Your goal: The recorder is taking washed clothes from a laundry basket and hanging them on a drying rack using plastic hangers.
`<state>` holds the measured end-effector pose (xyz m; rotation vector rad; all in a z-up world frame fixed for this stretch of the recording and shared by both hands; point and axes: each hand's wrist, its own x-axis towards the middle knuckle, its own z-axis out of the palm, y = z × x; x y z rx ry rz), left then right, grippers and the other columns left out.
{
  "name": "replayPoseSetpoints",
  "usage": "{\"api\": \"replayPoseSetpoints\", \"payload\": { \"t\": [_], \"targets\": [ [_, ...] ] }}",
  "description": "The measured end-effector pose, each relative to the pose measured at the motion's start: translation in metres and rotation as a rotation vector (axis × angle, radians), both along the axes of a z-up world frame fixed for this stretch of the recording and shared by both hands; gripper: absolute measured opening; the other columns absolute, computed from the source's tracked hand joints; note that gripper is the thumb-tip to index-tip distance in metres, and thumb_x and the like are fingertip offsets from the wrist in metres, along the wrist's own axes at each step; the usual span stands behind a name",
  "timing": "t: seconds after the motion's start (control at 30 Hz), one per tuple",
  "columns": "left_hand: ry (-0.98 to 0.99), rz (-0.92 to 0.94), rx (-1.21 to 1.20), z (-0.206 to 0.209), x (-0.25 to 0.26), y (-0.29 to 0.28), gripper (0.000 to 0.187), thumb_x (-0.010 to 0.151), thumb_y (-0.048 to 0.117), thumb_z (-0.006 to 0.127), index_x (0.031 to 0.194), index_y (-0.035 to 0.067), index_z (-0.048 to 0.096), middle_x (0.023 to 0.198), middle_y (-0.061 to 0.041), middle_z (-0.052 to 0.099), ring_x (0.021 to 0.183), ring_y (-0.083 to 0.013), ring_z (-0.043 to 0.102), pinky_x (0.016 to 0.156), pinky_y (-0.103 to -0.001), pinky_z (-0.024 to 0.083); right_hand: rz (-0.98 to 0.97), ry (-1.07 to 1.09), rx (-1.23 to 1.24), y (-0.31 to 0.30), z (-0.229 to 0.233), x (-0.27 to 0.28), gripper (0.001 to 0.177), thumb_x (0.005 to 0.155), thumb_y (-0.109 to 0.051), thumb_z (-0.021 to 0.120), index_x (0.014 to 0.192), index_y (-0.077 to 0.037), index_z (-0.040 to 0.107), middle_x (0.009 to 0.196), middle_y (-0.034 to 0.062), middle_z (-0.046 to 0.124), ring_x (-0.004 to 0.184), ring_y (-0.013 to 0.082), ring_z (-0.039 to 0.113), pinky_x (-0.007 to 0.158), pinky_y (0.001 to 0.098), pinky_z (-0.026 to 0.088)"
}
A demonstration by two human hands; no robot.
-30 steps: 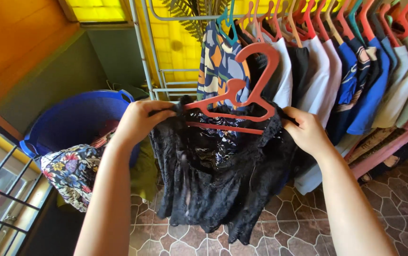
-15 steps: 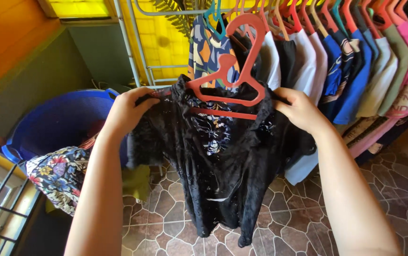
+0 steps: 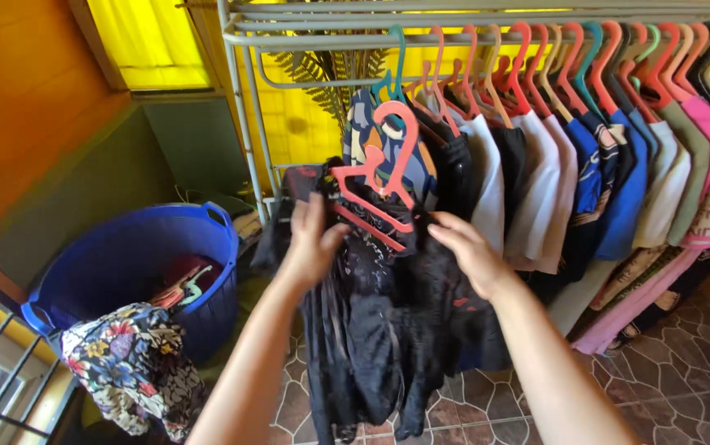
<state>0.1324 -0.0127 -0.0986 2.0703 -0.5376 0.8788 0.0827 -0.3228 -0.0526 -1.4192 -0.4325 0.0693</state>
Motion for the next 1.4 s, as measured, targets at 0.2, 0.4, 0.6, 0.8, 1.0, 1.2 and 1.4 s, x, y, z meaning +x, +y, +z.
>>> {"api": "replayPoseSetpoints", "payload": {
  "t": [0.2, 0.4, 0.6, 0.8, 1.0, 1.2, 1.4],
  "targets": [
    [0.292, -0.344, -0.101, -0.014, -0.001, -0.068, 0.073, 0.102, 0.028, 0.066, 0.163, 0.01, 0.03, 0.168, -0.026, 0.023, 0.158, -0.0393, 0.017, 0.124, -0.043, 0.022, -0.3, -0.047, -0.023, 0.055, -0.007, 0.043, 0.041, 0.102, -0.022, 0.058, 0.137, -0.001, 0.06, 0.131, 0.0034, 0.067, 0.118, 0.0112, 0.061, 0.103, 0.0255, 0.045],
    [0.319, -0.427, -0.216, 0.017, 0.031, -0.086, 0.084, 0.099, 0.03, 0.065, 0.164, 0.009, 0.017, 0.166, -0.023, 0.025, 0.157, -0.0323, 0.022, 0.124, -0.038, 0.022, -0.293, -0.136, 0.063, 0.081, 0.011, 0.119, 0.035, 0.106, -0.021, 0.055, 0.131, 0.002, 0.064, 0.122, 0.0081, 0.069, 0.109, 0.014, 0.063, 0.096, 0.0287, 0.05],
    [0.283, -0.45, -0.295, 0.045, 0.084, -0.084, 0.082, 0.101, 0.024, 0.06, 0.164, 0.005, 0.011, 0.166, -0.02, 0.032, 0.154, -0.0276, 0.03, 0.123, -0.035, 0.025, -0.326, -0.181, 0.127, 0.099, 0.03, 0.191, 0.031, 0.105, -0.022, 0.055, 0.125, -0.001, 0.066, 0.111, 0.005, 0.071, 0.097, 0.0123, 0.063, 0.085, 0.0282, 0.051],
    [0.324, -0.445, -0.308, 0.055, 0.133, -0.082, 0.077, 0.102, 0.02, 0.055, 0.164, 0.004, 0.012, 0.167, -0.019, 0.031, 0.154, -0.025, 0.029, 0.122, -0.033, 0.023, -0.368, -0.18, 0.077, 0.106, 0.04, 0.244, 0.028, 0.106, -0.021, 0.051, 0.124, -0.003, 0.064, 0.105, 0.0044, 0.069, 0.092, 0.0116, 0.062, 0.081, 0.0281, 0.051],
    [0.298, -0.406, -0.283, 0.044, 0.176, -0.085, 0.073, 0.104, 0.02, 0.052, 0.163, 0.0, 0.013, 0.167, -0.02, 0.029, 0.155, -0.0259, 0.027, 0.122, -0.033, 0.022, -0.357, -0.189, 0.042, 0.107, 0.028, 0.302, 0.028, 0.107, -0.023, 0.052, 0.123, -0.003, 0.062, 0.105, 0.006, 0.067, 0.092, 0.0126, 0.06, 0.081, 0.0287, 0.051],
    [0.347, -0.343, -0.252, 0.024, 0.186, -0.08, 0.071, 0.103, 0.021, 0.05, 0.162, 0.0, 0.017, 0.164, -0.021, 0.034, 0.154, -0.0275, 0.031, 0.122, -0.034, 0.025, -0.399, -0.15, -0.113, 0.11, 0.012, 0.294, 0.039, 0.101, -0.027, 0.057, 0.132, -0.005, 0.054, 0.116, 0.0119, 0.067, 0.103, 0.0213, 0.064, 0.089, 0.0345, 0.05],
    [0.246, -0.403, -0.348, 0.035, 0.146, -0.079, 0.066, 0.104, 0.019, 0.051, 0.161, 0.0, 0.024, 0.171, -0.018, 0.02, 0.158, -0.0279, 0.018, 0.125, -0.038, 0.018, -0.978, -1.05, -0.614, 0.138, 0.067, 0.198, 0.065, 0.091, -0.022, 0.075, 0.142, 0.007, 0.045, 0.147, 0.0294, 0.042, 0.133, 0.0487, 0.044, 0.108, 0.0559, 0.035]
  ]
}}
